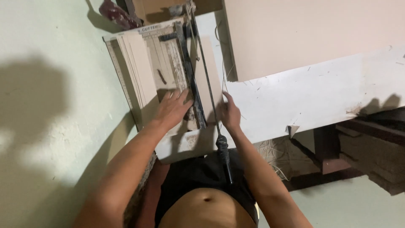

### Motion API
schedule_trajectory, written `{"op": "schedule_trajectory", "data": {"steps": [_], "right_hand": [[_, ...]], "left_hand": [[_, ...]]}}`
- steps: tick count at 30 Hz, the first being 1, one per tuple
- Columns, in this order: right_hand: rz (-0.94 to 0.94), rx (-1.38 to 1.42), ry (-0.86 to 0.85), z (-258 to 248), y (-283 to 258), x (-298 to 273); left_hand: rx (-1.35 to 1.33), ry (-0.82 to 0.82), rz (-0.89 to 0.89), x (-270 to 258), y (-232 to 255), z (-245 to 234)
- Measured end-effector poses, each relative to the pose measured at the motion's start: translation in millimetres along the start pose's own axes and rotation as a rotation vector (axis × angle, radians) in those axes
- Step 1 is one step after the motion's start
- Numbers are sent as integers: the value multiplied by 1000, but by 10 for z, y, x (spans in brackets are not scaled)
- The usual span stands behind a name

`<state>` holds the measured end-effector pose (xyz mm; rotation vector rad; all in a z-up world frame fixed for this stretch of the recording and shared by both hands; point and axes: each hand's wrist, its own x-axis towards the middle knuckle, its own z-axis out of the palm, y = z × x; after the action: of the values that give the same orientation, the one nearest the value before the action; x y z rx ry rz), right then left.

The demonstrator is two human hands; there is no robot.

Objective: The person uses a manual paper cutter to trim a large sheet of light-colored paper. They align the paper against the guide, pull down the cutting lever to slice the sheet, and then remove the cut piece.

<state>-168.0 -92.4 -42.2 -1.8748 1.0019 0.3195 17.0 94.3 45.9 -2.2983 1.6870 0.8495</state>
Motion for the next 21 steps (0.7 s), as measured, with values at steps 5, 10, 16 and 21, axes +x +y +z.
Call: {"op": "schedule_trajectory", "data": {"steps": [5, 10, 16, 21], "right_hand": [[45, -144, 12, 70, -193, 281], [36, -140, 43, 97, -136, 270], [35, -334, -56, -266, -307, 49], [57, -401, -124, -893, -1470, -1353]], "left_hand": [[-429, 34, -326, 385, 183, -182], [-449, -96, -498, 763, 362, -349], [-392, -106, -588, 926, 444, -32], [-398, -142, -594, 930, 415, -143]]}}
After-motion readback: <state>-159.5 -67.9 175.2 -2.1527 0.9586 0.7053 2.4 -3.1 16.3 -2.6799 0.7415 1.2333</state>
